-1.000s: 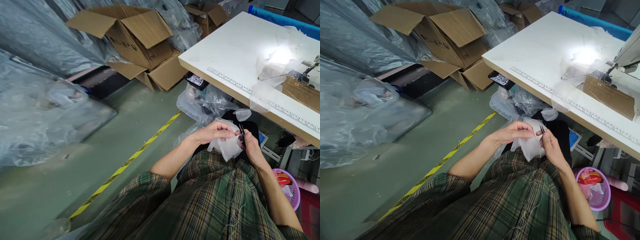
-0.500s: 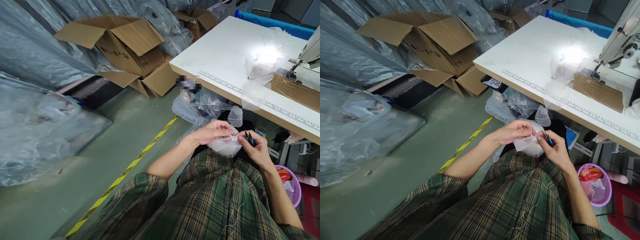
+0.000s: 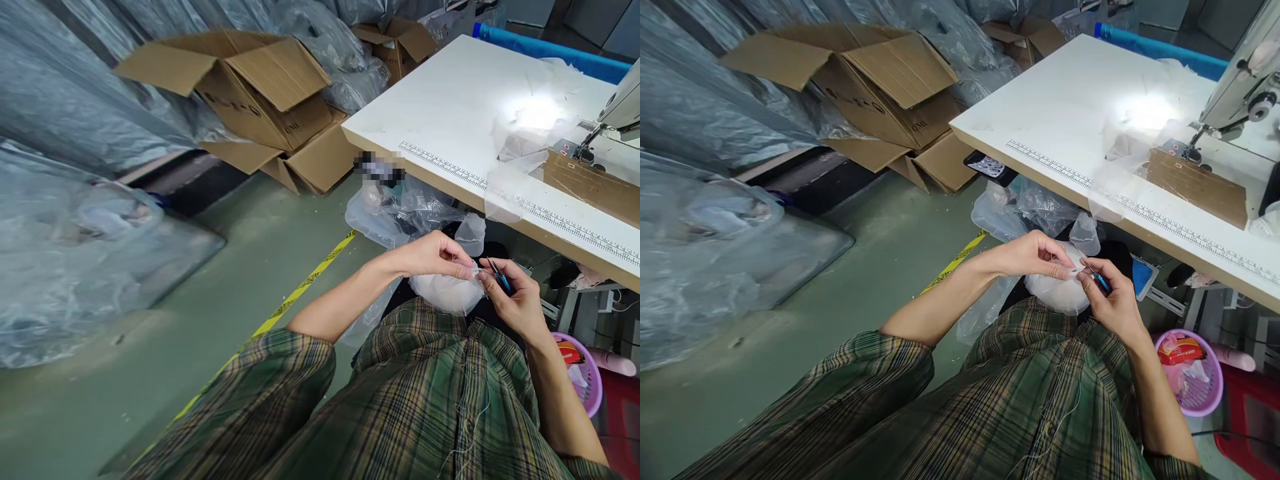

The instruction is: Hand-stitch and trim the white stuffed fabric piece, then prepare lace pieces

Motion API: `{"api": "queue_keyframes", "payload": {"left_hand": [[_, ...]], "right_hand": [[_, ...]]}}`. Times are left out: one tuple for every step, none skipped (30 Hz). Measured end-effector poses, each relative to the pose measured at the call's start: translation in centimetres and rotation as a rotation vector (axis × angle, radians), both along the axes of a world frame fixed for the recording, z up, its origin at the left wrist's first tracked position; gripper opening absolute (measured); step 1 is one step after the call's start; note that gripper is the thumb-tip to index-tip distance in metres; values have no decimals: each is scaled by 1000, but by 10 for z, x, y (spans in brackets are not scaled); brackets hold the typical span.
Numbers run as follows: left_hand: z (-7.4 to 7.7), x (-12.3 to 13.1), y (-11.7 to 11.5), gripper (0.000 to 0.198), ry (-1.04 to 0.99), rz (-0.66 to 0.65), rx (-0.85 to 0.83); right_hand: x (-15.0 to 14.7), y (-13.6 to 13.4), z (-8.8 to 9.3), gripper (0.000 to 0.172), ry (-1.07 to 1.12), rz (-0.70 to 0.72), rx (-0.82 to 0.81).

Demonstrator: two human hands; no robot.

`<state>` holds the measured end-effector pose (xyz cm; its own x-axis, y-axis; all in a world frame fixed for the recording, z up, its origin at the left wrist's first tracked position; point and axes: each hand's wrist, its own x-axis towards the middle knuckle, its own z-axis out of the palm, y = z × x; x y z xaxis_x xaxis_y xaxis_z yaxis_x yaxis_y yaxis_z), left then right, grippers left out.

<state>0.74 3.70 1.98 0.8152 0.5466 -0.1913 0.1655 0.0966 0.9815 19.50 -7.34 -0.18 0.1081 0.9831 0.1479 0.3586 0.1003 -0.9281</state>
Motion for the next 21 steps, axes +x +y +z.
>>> {"api": "queue_keyframes", "payload": {"left_hand": [[-1,0,0,27,-5,0,6],[-1,0,0,27,-11,-2,14],[-2,0,-1,27,-17,-3,22],[-2,0,-1,26,-22,-4,33],[-3,0,-1,26,-25,-1,49],[-3,1,-2,25,-24,4,70],[-3,1,-2,24,-19,10,93],[-3,1,-3,23,-13,19,117],[-4,1,-3,22,-5,28,139],[-5,2,-4,21,0,36,157],[-5,2,-5,20,0,42,172],[-6,2,-5,19,-4,45,184],[-7,2,-6,18,-9,45,195],[-8,3,-6,18,-11,42,203],[-9,3,-6,18,-10,39,207],[-9,3,-7,19,-7,45,210],[-10,4,-7,19,-4,59,213],[-10,4,-7,19,-5,81,214],[-11,4,-8,19,-11,104,210],[-11,4,-9,20,-16,119,195],[-11,4,-10,21,-20,123,170]], "right_hand": [[0,0,0,31,3,-4,-8],[-1,1,0,31,7,-9,-18],[-1,1,1,31,11,-14,-28],[-1,2,1,31,16,-19,-37],[-2,2,2,31,23,-22,-45],[-3,3,3,32,31,-23,-54],[-3,4,3,35,43,-22,-65],[-4,4,4,37,58,-20,-79],[-4,5,5,40,74,-16,-96],[-5,5,5,42,91,-10,-113],[-6,6,5,44,106,-4,-129],[-6,6,5,45,120,2,-140],[-7,6,5,46,132,7,-147],[-7,7,5,47,143,11,-151],[-8,6,5,47,154,12,-154],[-8,6,4,48,165,12,-161],[-9,5,3,48,178,13,-173],[-9,4,3,49,192,16,-192],[-9,3,2,49,204,21,-212],[-9,1,2,49,212,28,-231],[-9,-1,2,49,216,35,-246]]}}
